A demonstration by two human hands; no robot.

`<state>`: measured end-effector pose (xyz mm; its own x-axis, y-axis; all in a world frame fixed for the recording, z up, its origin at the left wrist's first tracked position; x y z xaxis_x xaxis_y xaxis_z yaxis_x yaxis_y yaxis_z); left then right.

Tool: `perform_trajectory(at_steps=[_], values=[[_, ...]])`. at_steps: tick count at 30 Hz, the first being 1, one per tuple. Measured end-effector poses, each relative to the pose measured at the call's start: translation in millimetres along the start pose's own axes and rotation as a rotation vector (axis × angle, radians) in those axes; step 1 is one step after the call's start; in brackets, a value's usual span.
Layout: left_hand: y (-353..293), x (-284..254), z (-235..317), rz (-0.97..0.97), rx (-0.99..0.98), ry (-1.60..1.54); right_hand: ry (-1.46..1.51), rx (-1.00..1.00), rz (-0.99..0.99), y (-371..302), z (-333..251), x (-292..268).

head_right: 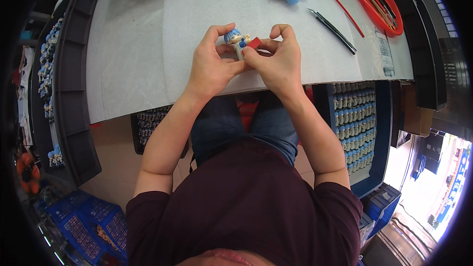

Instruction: The person assembles small blue and white figurines at a workbench. They pick up a figurine, attach a small red component to its back, and place the finished unit into a blue tray. The person repeats this process, occasionally using a brush and a small knife to clean or adjust the figurines before assembly.

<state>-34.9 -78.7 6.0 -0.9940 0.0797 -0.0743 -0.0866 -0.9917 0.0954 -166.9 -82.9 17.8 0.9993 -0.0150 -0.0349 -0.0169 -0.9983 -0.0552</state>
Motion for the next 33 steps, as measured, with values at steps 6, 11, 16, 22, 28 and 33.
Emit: perform_trajectory(at_steps=[6, 11, 16, 22, 28, 33], values=[[-0.9, -0.5, 1.1, -0.025, 0.003, 0.025, 0.066, 0.016, -0.023, -0.1, 6.9, -4.1], [0.1, 0.3, -0.4, -0.014, 0.018, 0.013, -0.026, 0.026, -0.032, 1.9, 3.8, -1.2], [-0.7, -0.9, 0.9, -0.034, -0.018, 0.008, -0.044, -0.012, -0.070, 4.9, 8.6, -6.8], [-0.4, 0.7, 2.1, -0.019, 0.022, 0.065, -0.088, 0.024, -0.048, 3.3, 7.3, -3.6], [-1.1, 0.0, 0.0, -0.029, 0.000, 0.016, 0.042, 0.006, -0.032, 3.1, 0.3, -2.7], [-1.1, 0.3, -1.4, -0.018, -0.007, 0.014, -0.091, 0.016, -0.051, 4.1, 5.1, -3.5]])
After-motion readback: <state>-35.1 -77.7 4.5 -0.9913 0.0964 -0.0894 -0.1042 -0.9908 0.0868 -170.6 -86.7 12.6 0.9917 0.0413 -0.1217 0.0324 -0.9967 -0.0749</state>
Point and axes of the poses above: each hand's wrist, its own y-axis towards the middle knuckle, its own x-axis out of the palm, z = x × y, the point moved 8 cm from there along y, towards the middle knuckle, and after that the axes turned 2 degrees about x, right-handed, at the moved point
